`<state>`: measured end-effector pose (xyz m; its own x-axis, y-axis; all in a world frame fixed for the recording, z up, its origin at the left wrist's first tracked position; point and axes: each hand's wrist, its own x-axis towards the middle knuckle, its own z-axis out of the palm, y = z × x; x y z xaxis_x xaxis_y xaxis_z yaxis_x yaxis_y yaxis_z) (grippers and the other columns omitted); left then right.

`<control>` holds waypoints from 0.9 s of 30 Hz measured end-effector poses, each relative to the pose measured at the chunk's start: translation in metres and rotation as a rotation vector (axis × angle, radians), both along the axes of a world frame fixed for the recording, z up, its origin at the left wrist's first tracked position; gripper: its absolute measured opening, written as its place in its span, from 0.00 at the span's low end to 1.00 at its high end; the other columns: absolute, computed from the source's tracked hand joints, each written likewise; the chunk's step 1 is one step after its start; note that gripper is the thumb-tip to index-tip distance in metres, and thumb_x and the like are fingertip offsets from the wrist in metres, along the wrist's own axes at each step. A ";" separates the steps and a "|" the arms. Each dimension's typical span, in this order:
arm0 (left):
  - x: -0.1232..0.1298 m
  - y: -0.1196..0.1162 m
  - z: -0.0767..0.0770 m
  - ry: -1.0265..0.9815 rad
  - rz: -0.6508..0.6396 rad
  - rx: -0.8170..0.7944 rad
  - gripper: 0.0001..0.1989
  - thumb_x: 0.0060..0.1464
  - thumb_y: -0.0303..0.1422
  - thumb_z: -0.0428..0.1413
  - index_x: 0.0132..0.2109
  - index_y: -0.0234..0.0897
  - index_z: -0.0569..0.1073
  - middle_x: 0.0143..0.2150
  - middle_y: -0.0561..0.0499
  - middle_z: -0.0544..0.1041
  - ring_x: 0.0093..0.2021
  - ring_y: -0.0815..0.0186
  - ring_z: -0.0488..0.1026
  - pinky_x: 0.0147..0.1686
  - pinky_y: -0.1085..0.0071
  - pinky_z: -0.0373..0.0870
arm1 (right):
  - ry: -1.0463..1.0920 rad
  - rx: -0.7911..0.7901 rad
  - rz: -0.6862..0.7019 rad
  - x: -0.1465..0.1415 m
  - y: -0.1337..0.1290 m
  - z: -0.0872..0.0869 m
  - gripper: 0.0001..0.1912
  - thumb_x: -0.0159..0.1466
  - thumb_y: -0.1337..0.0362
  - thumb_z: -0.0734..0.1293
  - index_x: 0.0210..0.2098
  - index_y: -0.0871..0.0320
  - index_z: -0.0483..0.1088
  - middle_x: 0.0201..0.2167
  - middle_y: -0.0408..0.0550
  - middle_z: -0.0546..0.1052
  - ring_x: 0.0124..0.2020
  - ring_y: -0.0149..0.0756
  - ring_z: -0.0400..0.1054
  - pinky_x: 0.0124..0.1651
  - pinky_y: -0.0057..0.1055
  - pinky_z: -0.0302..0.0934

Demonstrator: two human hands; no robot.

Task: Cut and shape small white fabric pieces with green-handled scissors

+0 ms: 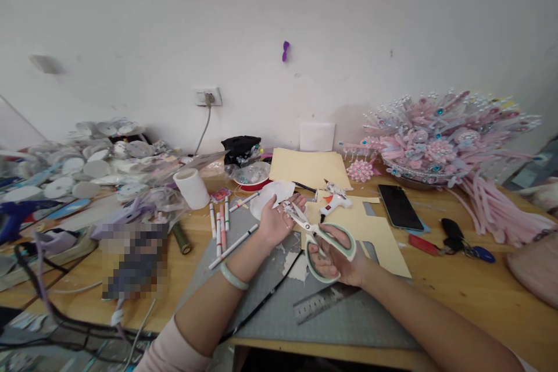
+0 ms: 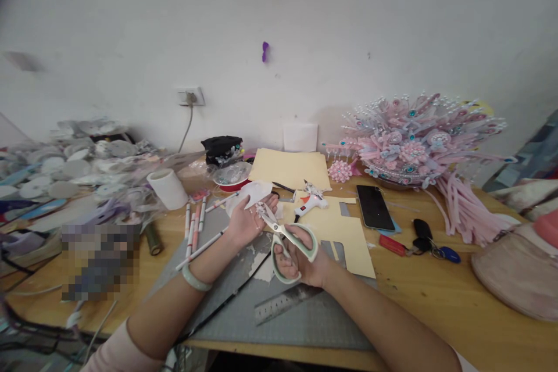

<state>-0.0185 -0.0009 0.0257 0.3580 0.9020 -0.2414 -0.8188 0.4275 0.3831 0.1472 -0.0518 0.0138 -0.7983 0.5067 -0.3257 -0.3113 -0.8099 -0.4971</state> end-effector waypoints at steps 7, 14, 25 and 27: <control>0.001 0.001 -0.002 -0.004 -0.047 -0.027 0.27 0.57 0.39 0.39 0.54 0.21 0.60 0.43 0.36 0.74 0.44 0.59 0.72 0.42 0.64 0.69 | 0.086 -0.027 0.098 0.004 0.006 -0.001 0.27 0.61 0.48 0.49 0.24 0.65 0.63 0.12 0.41 0.59 0.10 0.21 0.49 0.11 0.16 0.42; 0.001 0.000 0.000 0.006 -0.022 -0.051 0.26 0.57 0.39 0.38 0.52 0.20 0.62 0.42 0.35 0.74 0.44 0.58 0.72 0.41 0.65 0.70 | 0.232 -0.069 0.151 0.006 0.013 -0.008 0.26 0.63 0.50 0.50 0.25 0.66 0.64 0.10 0.38 0.57 0.09 0.20 0.50 0.10 0.15 0.42; 0.000 -0.001 0.003 0.058 -0.022 -0.103 0.26 0.57 0.37 0.37 0.55 0.20 0.59 0.39 0.36 0.75 0.38 0.59 0.74 0.36 0.66 0.71 | 0.091 -0.118 0.117 0.005 0.013 -0.005 0.28 0.64 0.50 0.47 0.23 0.65 0.63 0.08 0.39 0.58 0.08 0.20 0.53 0.08 0.13 0.42; 0.001 0.000 0.003 0.060 -0.015 -0.112 0.26 0.57 0.37 0.37 0.55 0.20 0.59 0.38 0.36 0.76 0.37 0.60 0.75 0.35 0.67 0.72 | 0.048 -0.120 0.111 0.004 0.013 -0.004 0.28 0.64 0.50 0.47 0.23 0.65 0.63 0.08 0.39 0.58 0.07 0.20 0.53 0.08 0.13 0.42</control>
